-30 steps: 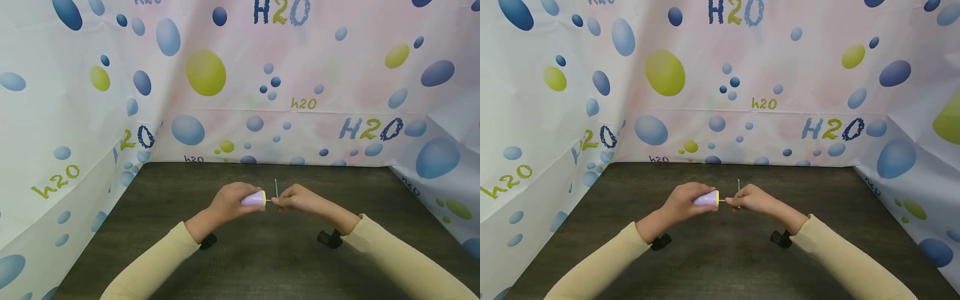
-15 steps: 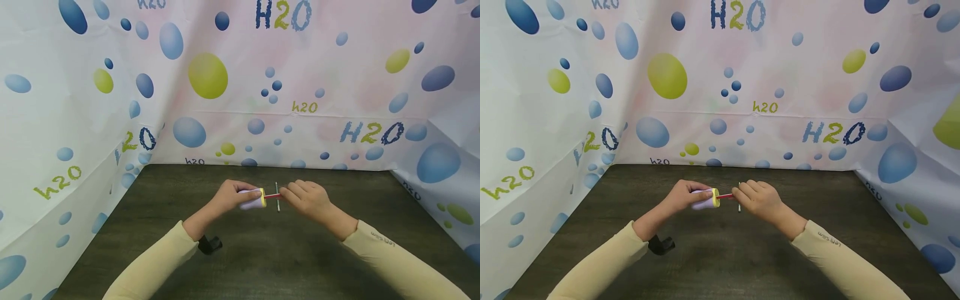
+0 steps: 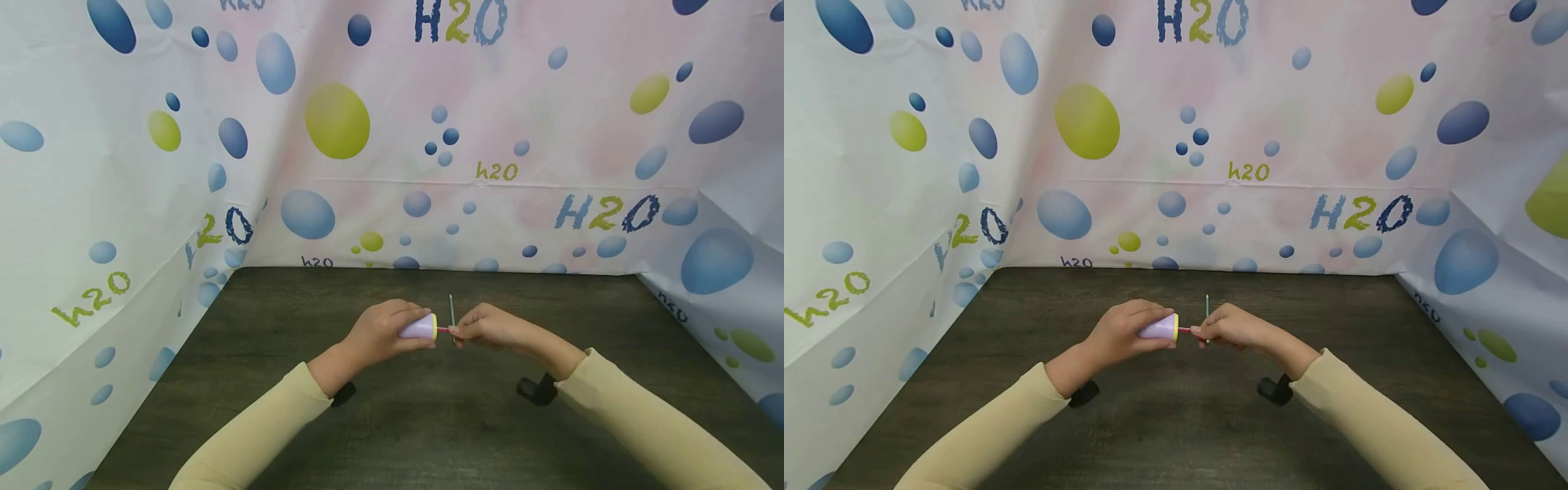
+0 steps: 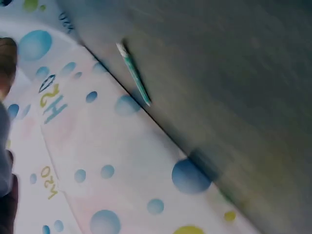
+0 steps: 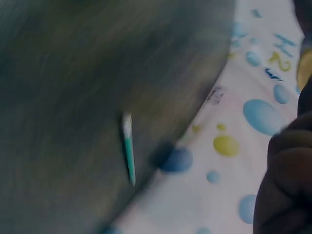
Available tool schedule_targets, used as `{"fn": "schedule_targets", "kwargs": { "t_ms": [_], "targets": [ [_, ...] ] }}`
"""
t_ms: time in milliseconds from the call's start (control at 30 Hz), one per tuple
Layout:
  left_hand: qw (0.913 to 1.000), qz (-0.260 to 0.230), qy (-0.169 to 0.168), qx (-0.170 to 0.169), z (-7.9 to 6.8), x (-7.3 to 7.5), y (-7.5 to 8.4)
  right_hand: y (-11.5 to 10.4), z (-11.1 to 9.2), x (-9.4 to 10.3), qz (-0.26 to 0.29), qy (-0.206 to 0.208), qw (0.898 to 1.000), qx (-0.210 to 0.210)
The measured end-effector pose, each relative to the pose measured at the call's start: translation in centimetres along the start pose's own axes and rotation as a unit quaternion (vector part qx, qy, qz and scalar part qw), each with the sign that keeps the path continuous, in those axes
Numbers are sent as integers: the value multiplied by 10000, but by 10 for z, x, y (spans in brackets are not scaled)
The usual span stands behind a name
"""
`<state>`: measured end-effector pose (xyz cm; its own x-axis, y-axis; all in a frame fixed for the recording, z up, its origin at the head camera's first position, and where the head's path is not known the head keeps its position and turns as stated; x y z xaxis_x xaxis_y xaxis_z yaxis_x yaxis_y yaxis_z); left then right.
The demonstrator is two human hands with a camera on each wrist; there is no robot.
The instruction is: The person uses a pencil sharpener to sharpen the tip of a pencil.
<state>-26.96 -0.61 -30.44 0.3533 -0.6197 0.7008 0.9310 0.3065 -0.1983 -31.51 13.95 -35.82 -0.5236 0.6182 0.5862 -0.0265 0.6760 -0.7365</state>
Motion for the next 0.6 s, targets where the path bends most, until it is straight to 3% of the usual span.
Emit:
{"fn": "schedule_targets", "kwargs": {
  "t_ms": [67,100,133,167,200,233,300,333,367,400,467,533,600],
  "targets": [
    [9963,-562,-224,613,-3,-8,-11,-2,-3,5,-421,502,9974,292],
    [9891,-928,-336,1094,-5,-12,-19,-7,-7,9,-827,994,9893,670],
    [9765,-1320,-426,1649,-9,-16,-27,-14,-14,12,-1313,1575,9720,1149],
    [9591,-1686,-499,2218,-13,-19,-35,-21,-22,15,-1807,2171,9451,1644],
    [9390,-2027,-519,2730,-17,-22,-41,-28,-31,16,-2238,2748,9102,2143],
    [9187,-2322,-526,3151,-21,-24,-46,-34,-41,16,-2621,3301,8672,2652],
    [8857,-2769,-530,3689,-26,-27,-52,-43,-59,12,-3166,4223,7720,3542],
    [8741,-2958,-566,3810,-26,-28,-53,-45,-65,10,-3311,4500,7329,3881],
    [8630,-3171,-612,3886,-26,-29,-53,-46,-70,10,-3386,4676,7040,4136],
    [8538,-3358,-681,3920,-27,-31,-53,-47,-73,9,-3393,4791,6837,4334],
    [8375,-3673,-790,3968,-29,-35,-52,-48,-78,8,-3416,4974,6565,4528],
    [8217,-3900,-857,4066,-31,-36,-52,-48,-81,8,-3440,5111,6387,4609],
    [8177,-3912,-842,4139,-32,-35,-53,-48,-83,7,-3443,5199,6311,4614]
  ]
}}
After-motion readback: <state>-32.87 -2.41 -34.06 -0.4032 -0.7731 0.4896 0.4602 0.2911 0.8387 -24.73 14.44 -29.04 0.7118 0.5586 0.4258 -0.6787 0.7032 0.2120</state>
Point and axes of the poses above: each hand's wrist, its own z-axis towards the middle knuckle, its own x-axis out of the back of the hand, y = z × x, the point moved 9 cm from there along z, towards the middle knuckle, and after that the axes turned 15 degrees about -x, right-handed, at the moved point
